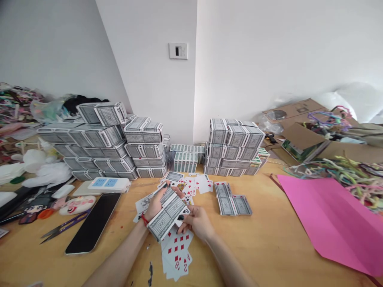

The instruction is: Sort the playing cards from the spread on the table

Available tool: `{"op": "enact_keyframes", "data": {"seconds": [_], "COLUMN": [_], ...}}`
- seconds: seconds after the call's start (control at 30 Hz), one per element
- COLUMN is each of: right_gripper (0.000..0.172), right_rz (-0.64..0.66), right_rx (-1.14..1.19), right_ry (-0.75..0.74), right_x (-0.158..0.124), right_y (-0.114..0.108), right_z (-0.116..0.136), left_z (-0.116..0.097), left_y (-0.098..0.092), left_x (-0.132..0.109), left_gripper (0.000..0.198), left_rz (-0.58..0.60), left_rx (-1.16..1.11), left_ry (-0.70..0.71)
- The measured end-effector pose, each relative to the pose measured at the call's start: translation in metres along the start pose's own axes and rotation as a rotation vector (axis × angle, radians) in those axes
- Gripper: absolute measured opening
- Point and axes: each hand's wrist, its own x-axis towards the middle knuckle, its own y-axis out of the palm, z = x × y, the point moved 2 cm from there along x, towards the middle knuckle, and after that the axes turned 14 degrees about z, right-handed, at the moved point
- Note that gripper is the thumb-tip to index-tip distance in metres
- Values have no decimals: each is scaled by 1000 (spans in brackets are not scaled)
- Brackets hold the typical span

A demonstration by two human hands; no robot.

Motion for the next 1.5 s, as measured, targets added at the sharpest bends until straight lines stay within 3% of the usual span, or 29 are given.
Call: {"op": "enact_keyframes", "data": {"seconds": [0.13, 0.27, 0.5, 0.63, 0.73, 0.8, 0.93, 1.07, 1.17, 1.23, 1.33, 1.5], "right_gripper": [30, 29, 22, 19, 20, 21, 22, 31, 41, 41, 32, 30], "right_rz": [8, 8, -280, -399, -426, -454, -403, -313, -242, -165, -95, -245], "right_rx": [9, 27, 166, 225, 212, 114, -81, 83, 232, 251, 131, -56], "right_ry": [-3, -36, -260, -368, -338, -305, -268, -257, -304, -317, -280, -241], "right_x": [1, 3, 3, 1, -1, -2, -1, 0, 0, -1, -1, 1], "right_y": [-2, -6, -17, -21, -24, -25, -26, -27, -26, -23, -19, -22], "right_z": [-1, -4, 2, 9, 9, 8, 8, 9, 12, 14, 13, 7], "left_z": [-15, -14, 5, -2, -12, -15, -11, -2, 0, -1, -2, -2], "left_y": [15, 18, 10, 9, 7, 5, 2, -9, -18, -18, -9, 8], "left_x": [-6, -2, -2, -4, -5, -5, -4, 0, 4, 5, 3, -3], "left_gripper": [23, 30, 33, 30, 27, 34, 33, 26, 33, 43, 59, 58], "left_rz": [-106, -90, -48, 61, 176, 223, 251, 77, -103, -149, -119, -43], "left_rx": [248, 108, -11, -68, -176, -143, 217, 435, 398, 323, 224, 175], "left_ry": [16, -23, -47, 68, 49, -44, -249, -239, -100, -3, 56, -15]}}
